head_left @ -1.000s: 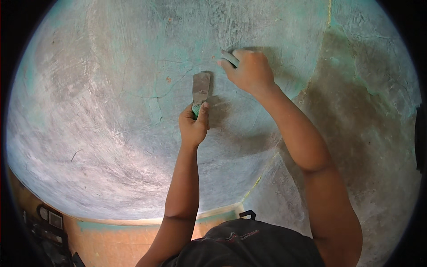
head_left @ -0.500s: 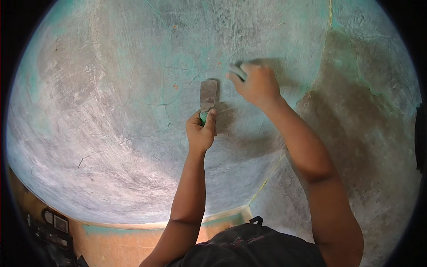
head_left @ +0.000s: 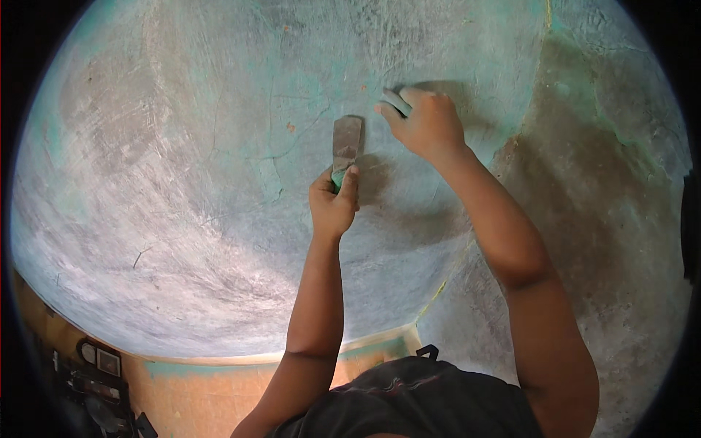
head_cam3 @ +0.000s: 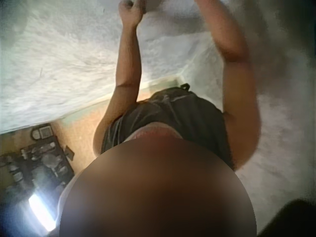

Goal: Scrape and sand a damaged wall using a putty knife and sandpaper.

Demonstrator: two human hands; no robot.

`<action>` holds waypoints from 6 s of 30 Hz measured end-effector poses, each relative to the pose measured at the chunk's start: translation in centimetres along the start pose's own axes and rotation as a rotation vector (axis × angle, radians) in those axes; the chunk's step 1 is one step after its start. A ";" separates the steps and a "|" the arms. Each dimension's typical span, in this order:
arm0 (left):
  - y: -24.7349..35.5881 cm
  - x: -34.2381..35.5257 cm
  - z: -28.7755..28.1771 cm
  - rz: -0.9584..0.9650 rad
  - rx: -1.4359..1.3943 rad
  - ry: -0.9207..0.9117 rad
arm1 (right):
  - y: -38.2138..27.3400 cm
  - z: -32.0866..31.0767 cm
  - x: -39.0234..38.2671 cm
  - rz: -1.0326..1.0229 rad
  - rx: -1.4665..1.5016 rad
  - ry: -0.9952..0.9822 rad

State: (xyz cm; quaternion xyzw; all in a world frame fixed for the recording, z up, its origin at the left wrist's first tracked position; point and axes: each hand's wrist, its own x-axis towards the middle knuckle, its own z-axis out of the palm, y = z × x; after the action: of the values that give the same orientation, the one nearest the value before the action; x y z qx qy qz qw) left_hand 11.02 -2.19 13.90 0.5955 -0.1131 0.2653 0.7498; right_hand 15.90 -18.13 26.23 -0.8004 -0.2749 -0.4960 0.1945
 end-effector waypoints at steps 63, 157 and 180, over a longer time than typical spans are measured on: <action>-4.5 -2.4 4.9 -0.020 0.339 -0.233 | 14.7 1.1 -19.5 1.035 0.888 0.389; -6.9 -3.8 9.1 -0.080 0.343 -0.151 | 16.2 -0.6 -14.3 0.173 0.384 0.248; -5.7 -5.4 6.7 -0.136 0.282 -0.069 | 14.5 -0.2 -15.6 0.419 0.590 0.310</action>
State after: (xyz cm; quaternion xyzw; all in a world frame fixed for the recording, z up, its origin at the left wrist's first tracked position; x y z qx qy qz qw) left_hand 10.58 -10.86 8.31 0.7101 -0.0599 0.2064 0.6705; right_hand 19.40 -33.29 11.70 -0.6644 -0.2034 -0.4604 0.5524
